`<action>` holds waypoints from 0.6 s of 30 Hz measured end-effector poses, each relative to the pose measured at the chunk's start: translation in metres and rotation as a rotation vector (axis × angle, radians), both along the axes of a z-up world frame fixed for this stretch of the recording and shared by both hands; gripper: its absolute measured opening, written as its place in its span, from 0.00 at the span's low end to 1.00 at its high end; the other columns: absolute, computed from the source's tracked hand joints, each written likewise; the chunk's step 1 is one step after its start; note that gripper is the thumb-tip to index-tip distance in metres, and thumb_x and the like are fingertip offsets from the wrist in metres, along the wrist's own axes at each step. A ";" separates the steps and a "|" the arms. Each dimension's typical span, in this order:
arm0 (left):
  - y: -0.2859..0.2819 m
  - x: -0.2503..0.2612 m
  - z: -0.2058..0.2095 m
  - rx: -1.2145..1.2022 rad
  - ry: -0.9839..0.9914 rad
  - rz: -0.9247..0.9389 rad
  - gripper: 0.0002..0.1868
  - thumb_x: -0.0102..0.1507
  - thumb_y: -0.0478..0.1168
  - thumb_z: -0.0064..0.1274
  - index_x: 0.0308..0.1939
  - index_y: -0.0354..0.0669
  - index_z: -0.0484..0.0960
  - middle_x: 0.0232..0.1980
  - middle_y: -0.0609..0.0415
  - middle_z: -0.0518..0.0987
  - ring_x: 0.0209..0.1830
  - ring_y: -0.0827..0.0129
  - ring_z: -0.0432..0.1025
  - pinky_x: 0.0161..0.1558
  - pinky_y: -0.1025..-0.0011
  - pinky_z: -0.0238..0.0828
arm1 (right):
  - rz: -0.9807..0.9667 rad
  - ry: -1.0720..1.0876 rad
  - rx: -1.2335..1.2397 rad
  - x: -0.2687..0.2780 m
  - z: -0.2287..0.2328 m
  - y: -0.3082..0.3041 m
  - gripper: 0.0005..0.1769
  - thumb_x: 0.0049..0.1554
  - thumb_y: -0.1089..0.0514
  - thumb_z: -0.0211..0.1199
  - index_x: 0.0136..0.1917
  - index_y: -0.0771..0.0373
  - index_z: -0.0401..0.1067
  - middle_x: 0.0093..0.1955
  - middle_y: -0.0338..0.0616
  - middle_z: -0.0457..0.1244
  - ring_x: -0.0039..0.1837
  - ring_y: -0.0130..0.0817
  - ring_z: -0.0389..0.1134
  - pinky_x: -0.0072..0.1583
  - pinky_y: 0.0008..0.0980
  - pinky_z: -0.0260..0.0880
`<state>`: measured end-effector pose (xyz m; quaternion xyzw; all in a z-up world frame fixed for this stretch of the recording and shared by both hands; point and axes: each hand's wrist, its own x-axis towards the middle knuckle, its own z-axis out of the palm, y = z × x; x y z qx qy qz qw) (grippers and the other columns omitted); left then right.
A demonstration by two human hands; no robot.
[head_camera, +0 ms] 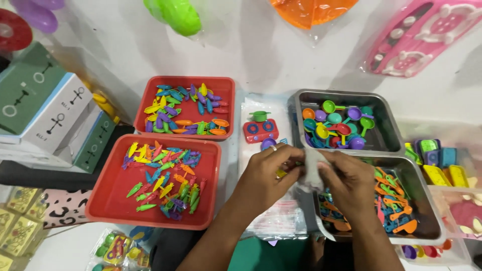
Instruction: The person is sorting and packing various small plastic toys, such as letters and shapes, from multiple trays into clear plastic bags.
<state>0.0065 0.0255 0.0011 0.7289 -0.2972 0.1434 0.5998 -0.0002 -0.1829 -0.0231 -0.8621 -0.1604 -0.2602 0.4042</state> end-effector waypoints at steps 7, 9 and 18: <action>0.003 0.012 -0.011 -0.170 0.181 0.009 0.09 0.61 0.29 0.60 0.45 0.40 0.85 0.34 0.46 0.83 0.38 0.58 0.82 0.40 0.67 0.83 | -0.060 0.008 0.195 0.000 -0.002 0.008 0.12 0.60 0.69 0.62 0.56 0.66 0.80 0.43 0.57 0.72 0.51 0.40 0.74 0.49 0.41 0.71; 0.002 0.014 -0.015 -0.269 0.231 0.062 0.07 0.61 0.29 0.62 0.43 0.36 0.86 0.33 0.45 0.83 0.34 0.63 0.81 0.38 0.68 0.82 | -0.132 0.017 0.318 0.003 -0.012 -0.003 0.14 0.65 0.73 0.53 0.59 0.73 0.77 0.47 0.59 0.70 0.53 0.37 0.68 0.57 0.46 0.69; -0.057 -0.005 -0.046 -0.973 0.604 -0.027 0.06 0.64 0.27 0.58 0.44 0.32 0.80 0.41 0.48 0.83 0.38 0.74 0.76 0.41 0.78 0.73 | 0.046 0.261 0.534 -0.018 -0.013 0.049 0.21 0.63 0.65 0.51 0.68 0.70 0.71 0.54 0.45 0.70 0.50 0.26 0.66 0.51 0.24 0.66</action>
